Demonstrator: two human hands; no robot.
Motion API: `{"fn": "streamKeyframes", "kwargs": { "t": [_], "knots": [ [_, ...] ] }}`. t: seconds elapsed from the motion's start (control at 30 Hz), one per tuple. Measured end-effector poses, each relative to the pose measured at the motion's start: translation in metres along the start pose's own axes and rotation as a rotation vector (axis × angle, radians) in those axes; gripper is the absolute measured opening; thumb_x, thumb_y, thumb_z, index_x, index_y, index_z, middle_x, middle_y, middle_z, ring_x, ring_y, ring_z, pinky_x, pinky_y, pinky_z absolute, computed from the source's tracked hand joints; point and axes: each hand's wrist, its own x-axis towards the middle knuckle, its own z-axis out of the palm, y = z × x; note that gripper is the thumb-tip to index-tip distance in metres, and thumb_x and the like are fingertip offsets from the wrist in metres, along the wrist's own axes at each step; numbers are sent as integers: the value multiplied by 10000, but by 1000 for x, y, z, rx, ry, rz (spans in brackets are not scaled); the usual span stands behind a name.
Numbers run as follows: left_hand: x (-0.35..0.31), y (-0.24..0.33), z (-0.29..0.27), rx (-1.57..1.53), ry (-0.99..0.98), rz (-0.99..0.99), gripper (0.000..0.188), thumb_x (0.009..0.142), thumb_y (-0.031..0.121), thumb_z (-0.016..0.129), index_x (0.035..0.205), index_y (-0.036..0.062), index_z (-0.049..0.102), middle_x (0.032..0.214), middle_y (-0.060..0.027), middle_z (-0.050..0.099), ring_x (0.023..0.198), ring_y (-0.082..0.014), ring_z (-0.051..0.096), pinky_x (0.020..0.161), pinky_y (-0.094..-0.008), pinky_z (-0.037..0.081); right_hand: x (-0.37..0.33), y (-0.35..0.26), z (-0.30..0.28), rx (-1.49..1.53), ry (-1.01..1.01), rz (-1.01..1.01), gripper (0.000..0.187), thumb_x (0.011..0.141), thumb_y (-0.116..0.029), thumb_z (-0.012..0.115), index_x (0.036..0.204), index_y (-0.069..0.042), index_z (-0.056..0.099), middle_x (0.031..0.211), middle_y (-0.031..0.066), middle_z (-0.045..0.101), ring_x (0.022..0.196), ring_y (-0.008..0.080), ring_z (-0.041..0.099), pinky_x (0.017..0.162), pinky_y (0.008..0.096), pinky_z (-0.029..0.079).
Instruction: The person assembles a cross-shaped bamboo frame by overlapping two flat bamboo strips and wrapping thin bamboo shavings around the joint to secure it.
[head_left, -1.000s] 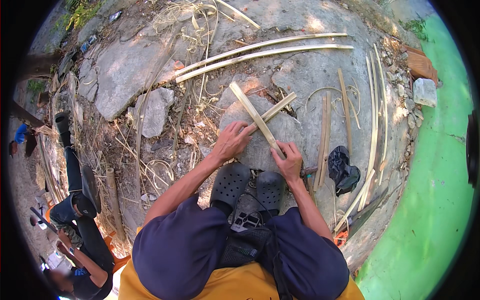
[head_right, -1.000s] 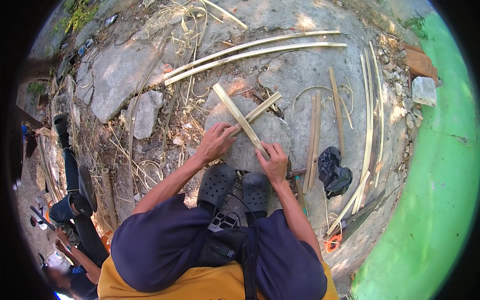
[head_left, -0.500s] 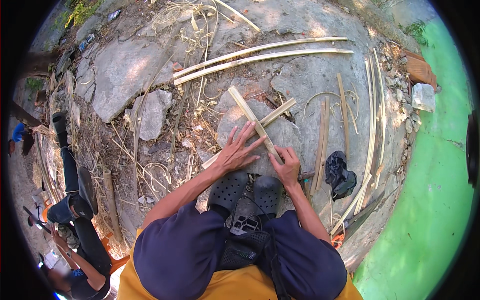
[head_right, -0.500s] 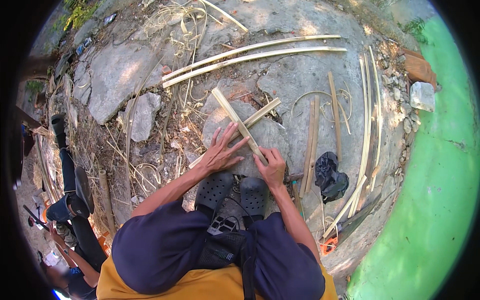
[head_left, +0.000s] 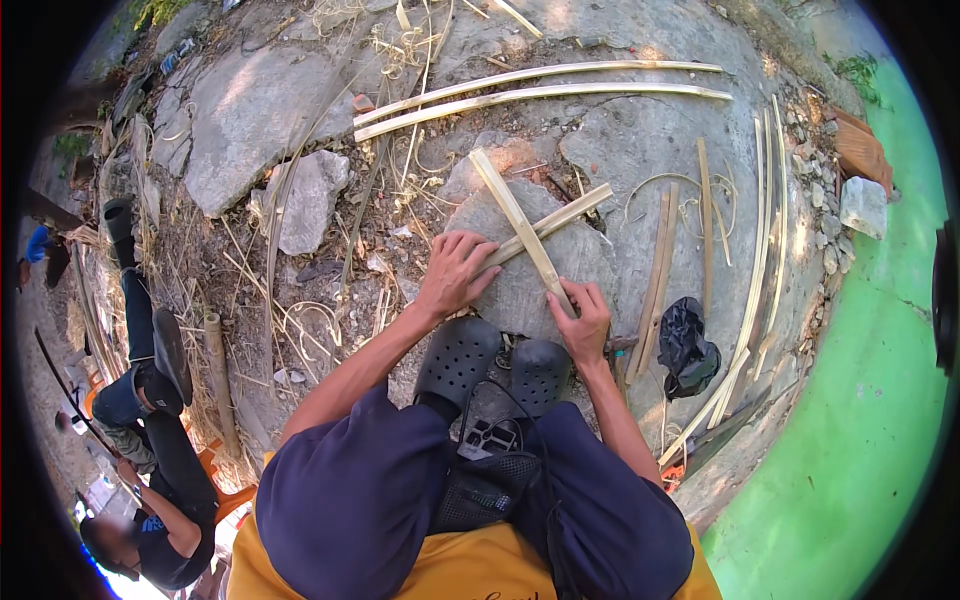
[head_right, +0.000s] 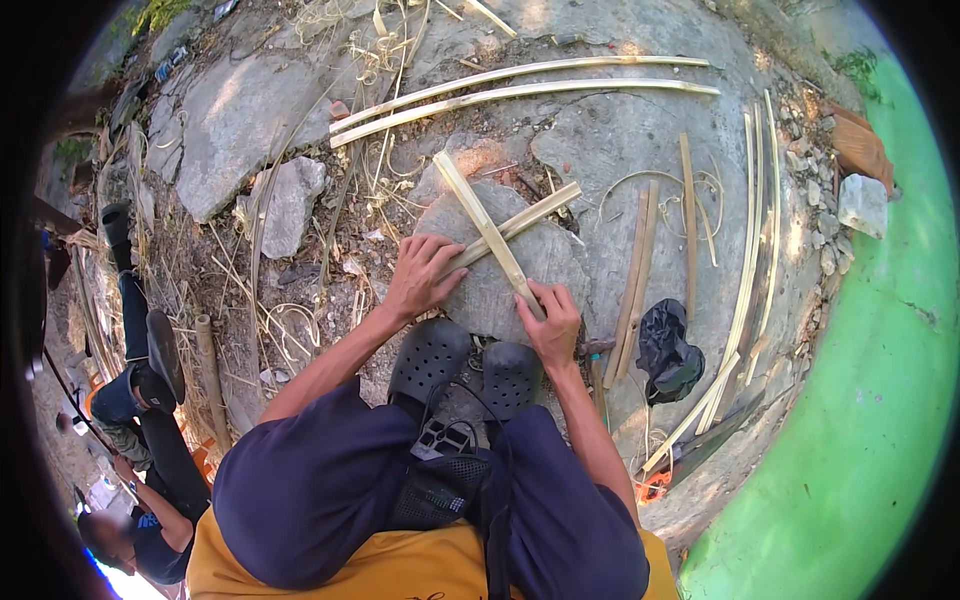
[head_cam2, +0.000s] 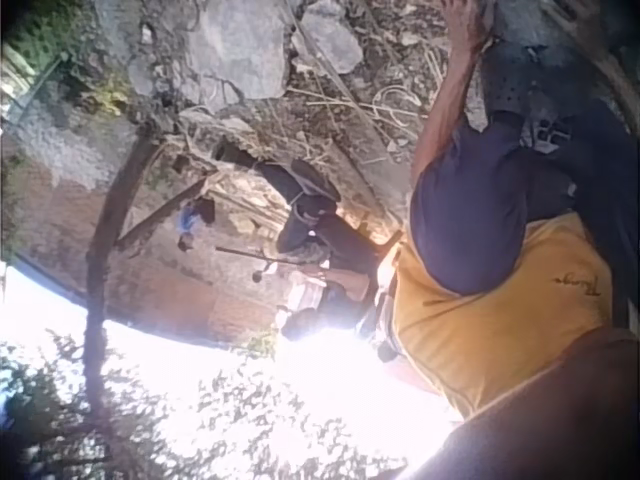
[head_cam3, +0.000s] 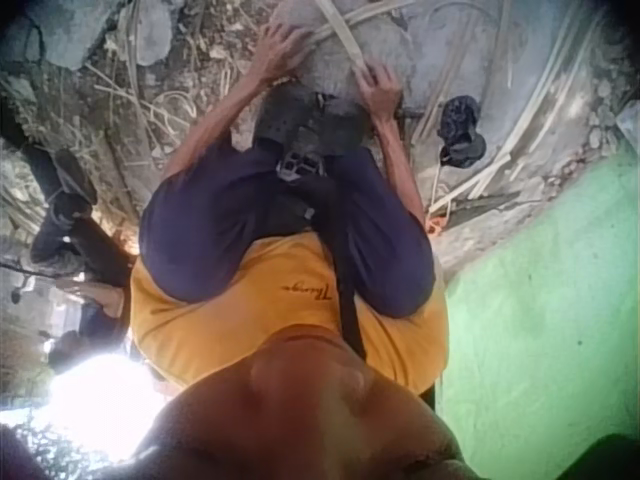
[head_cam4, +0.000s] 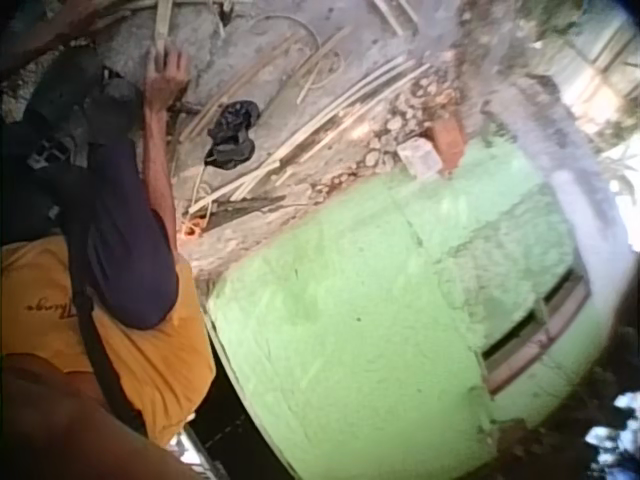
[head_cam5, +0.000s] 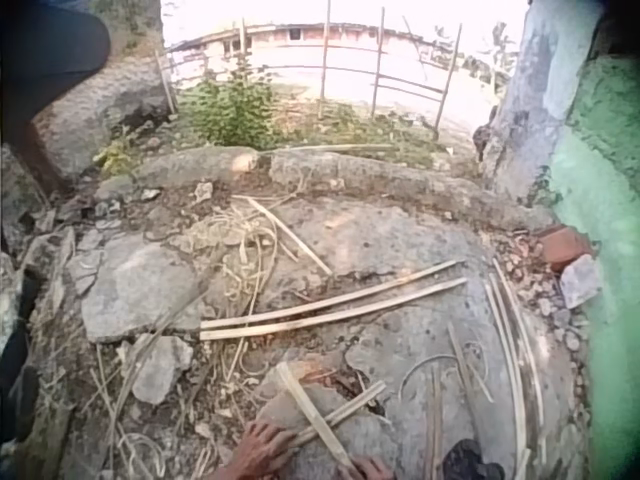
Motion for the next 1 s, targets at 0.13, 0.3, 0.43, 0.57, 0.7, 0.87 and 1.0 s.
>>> {"fn": "streamKeyframes", "kwargs": {
  "t": [0.13,0.3,0.43,0.57,0.7,0.87,1.0],
  "knots": [
    [1,0,1,-13,-4,-7,396,893,266,793,1234,97,685,1121,-68,646,1114,-269,584,979,-428,413,0,0,-1,-1,0,-8,305,835,-110,867,1110,-27,764,906,101,665,768,254,682,687,367,563],
    [3,2,0,-33,15,-13,386,876,252,810,1211,95,696,1102,-66,661,1088,-266,595,973,-418,417,0,0,-1,9,2,-7,305,838,-113,866,1112,-26,763,911,102,664,772,253,680,690,366,564],
    [2,2,0,-54,-2,-47,383,873,248,812,1207,99,698,1095,-65,657,1091,-269,595,983,-421,416,0,0,-1,11,-3,-4,305,843,-118,864,1116,-28,762,918,101,664,776,252,680,693,364,565],
    [2,1,0,-75,5,-54,385,876,256,811,1209,101,696,1096,-63,653,1095,-272,592,993,-427,414,-1,-1,-1,7,-3,-6,305,844,-121,863,1117,-29,763,920,101,666,777,252,682,694,365,565],
    [3,2,-1,-67,3,-55,388,880,260,808,1212,99,692,1097,-66,647,1103,-273,587,993,-426,411,-1,0,-2,-10,-3,-16,309,847,-126,861,1123,-29,763,926,103,668,780,254,687,697,370,565],
    [3,3,-2,-62,-15,-69,386,883,260,807,1217,105,691,1103,-70,638,1124,-270,581,988,-419,407,-1,0,-3,-12,3,-24,316,846,-127,859,1131,-30,762,932,105,669,783,254,692,699,370,564],
    [3,1,-1,-66,-9,-60,389,883,260,807,1221,106,691,1102,-71,641,1123,-271,582,986,-419,407,-1,0,-2,-2,-2,-14,321,845,-127,859,1134,-29,761,931,107,667,784,255,691,702,371,561]
  ]
}}
